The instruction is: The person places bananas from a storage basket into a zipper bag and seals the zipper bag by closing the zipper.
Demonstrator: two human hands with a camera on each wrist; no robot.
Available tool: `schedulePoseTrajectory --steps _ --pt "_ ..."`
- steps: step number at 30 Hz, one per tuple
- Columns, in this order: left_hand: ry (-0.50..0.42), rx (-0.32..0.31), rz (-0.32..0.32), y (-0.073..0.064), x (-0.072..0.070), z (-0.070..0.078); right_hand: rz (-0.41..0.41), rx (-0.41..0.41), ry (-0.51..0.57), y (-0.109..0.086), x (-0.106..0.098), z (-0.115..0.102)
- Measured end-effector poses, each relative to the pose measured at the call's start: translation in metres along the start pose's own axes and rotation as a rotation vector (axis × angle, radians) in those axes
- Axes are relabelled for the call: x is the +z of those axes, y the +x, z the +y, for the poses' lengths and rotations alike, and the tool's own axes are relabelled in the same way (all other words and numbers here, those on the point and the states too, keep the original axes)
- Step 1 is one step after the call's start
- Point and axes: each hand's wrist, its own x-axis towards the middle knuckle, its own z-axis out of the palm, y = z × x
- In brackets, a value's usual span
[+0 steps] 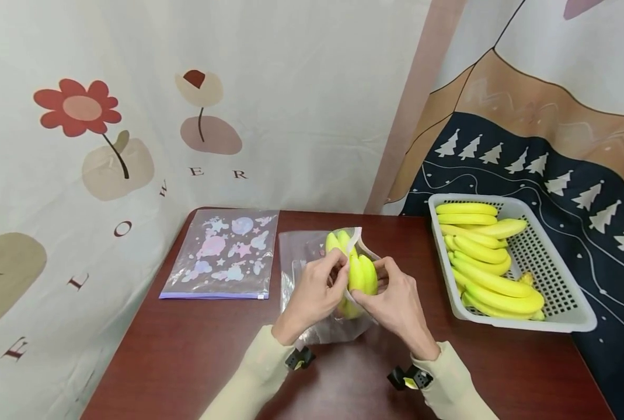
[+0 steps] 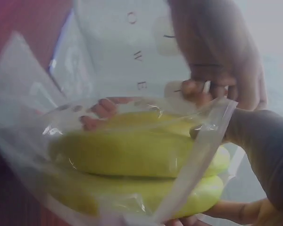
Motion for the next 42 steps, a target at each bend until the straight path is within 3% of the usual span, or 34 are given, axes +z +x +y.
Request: schedulePoseTrajectory --steps 4,10,15,18,21,23,26,28,31,33,35,37,39,42 --pt "0.025 0.016 -0.016 0.0 0.001 -0.001 -0.094 0.017 0.013 0.001 -0.002 -0.003" --pt "-0.044 -0.024 -0.034 0.001 0.0 0.002 -0.208 0.041 -0.002 0.005 -0.002 -0.003" --pt "-0.14 -0.037 -0.07 0.004 -0.003 0.007 -0.168 0.082 -0.018 0.009 0.006 -0.005" --pt "-0.188 -0.068 -0.051 0.007 -0.006 0.008 -0.156 0.086 0.006 0.009 0.006 -0.005" --pt "-0.233 -0.12 -0.007 0.009 -0.012 0.009 -0.165 0.029 0.046 0.007 -0.002 -0.005" --pt "-0.277 -0.16 0.02 0.011 -0.016 0.008 -0.154 -0.06 0.056 0.006 -0.012 -0.005" --pt "-0.34 -0.205 0.057 0.013 -0.022 0.006 -0.061 -0.223 0.013 0.005 -0.029 -0.005" --pt "-0.373 -0.227 0.086 0.015 -0.026 0.004 0.035 -0.261 -0.048 0.005 -0.042 -0.006" --pt "-0.403 -0.245 0.125 0.018 -0.031 0.001 0.086 -0.146 -0.135 0.008 -0.057 -0.005" --pt "-0.415 -0.262 0.14 0.019 -0.035 -0.001 -0.008 -0.028 -0.146 0.013 -0.064 -0.004" --pt "-0.422 -0.278 0.145 0.021 -0.037 -0.003 -0.149 0.049 -0.09 0.018 -0.068 -0.003" --pt "-0.421 -0.301 0.155 0.023 -0.04 -0.004 -0.258 0.066 0.023 0.022 -0.069 -0.003" --pt "-0.413 -0.322 0.174 0.025 -0.042 -0.003 -0.3 0.038 0.162 0.025 -0.069 -0.007" --pt "-0.394 -0.339 0.208 0.029 -0.046 -0.001 -0.27 -0.05 0.313 0.03 -0.071 -0.019"
